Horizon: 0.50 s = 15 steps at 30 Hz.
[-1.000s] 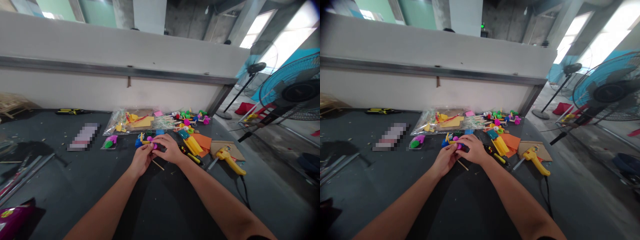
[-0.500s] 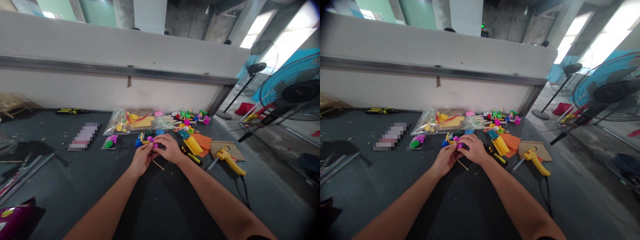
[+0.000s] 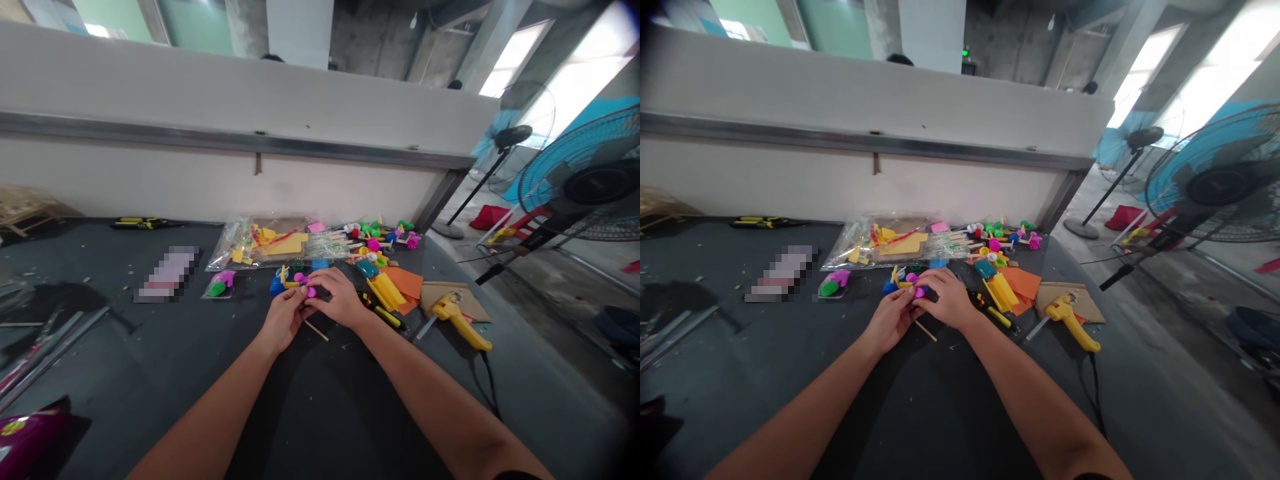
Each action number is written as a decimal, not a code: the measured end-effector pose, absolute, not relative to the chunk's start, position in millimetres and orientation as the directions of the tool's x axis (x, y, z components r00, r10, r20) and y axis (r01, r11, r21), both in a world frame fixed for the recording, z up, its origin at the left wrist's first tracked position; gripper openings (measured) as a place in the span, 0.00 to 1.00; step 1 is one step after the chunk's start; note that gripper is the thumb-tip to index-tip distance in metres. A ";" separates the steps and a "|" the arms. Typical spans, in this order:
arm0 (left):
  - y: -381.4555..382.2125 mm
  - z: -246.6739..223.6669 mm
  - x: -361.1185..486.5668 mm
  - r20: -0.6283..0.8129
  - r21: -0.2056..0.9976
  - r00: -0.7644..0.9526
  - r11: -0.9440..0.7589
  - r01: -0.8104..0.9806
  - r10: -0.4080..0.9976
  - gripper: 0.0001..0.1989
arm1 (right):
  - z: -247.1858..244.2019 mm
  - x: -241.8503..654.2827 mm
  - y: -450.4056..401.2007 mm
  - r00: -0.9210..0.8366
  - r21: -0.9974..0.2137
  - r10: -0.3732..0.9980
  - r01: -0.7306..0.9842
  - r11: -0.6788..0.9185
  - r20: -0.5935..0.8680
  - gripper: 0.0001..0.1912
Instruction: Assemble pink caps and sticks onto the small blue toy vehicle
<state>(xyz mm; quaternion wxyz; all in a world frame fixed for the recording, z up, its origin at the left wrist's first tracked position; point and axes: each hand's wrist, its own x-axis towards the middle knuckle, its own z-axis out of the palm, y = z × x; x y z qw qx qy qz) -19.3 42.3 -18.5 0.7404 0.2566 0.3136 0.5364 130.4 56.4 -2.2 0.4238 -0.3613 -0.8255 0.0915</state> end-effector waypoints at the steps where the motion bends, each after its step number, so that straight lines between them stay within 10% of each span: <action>1: 42.4 -18.8 -19.3 -0.187 0.716 0.225 0.289 -0.635 0.956 0.09 | -1.6 130.3 56.0 -0.385 -0.456 0.673 0.517 0.724 0.632 0.14; 15: 43.0 -18.7 -18.9 -0.197 0.710 0.220 0.294 -0.640 0.955 0.09 | -1.4 130.1 55.3 -0.379 -0.465 0.684 0.523 0.714 0.623 0.14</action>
